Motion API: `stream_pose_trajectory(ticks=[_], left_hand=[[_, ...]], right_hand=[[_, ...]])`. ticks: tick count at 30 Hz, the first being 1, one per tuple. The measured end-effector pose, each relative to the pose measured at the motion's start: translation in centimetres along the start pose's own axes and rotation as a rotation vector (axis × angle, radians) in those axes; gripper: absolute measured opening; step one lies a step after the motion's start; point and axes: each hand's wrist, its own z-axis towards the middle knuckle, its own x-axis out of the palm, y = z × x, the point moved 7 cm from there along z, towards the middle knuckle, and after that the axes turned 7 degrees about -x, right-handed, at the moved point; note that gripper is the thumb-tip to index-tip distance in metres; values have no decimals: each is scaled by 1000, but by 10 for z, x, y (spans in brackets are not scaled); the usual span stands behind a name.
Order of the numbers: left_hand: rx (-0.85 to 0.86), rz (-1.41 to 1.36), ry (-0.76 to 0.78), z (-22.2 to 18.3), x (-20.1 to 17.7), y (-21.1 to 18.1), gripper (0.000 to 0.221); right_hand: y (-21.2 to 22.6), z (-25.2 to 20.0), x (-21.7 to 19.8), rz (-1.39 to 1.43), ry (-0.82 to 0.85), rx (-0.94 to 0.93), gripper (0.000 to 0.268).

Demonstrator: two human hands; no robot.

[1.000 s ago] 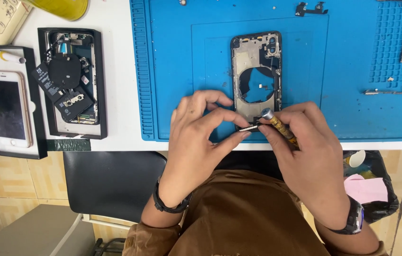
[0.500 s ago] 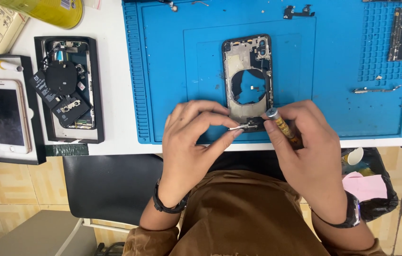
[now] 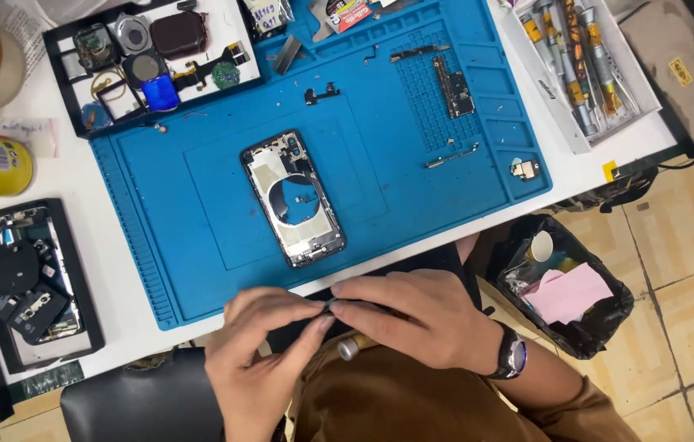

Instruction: A person uses a precision screwdriver to disassemble or reassemble the internal components of a smartphone on a repair mat.

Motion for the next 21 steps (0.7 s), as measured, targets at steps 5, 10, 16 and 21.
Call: stream_pose_trajectory(ticks=[5,10,16,21], left_hand=[[-21,-97,78,-3,19,-3,15],[-17,-98,107,-10,22,-9,28],[177,-592,826,-41,35,-23,18],[253,-768,1140,-78,50,-5,19]], right_hand=[[1,-12,-15,-28,-22,-43,17],[-32,-62,-26,-70,-167,42,17],[-67,-54,-59,-260,-137,321,11],[-74,-49,-57,-302,-150,345,16]])
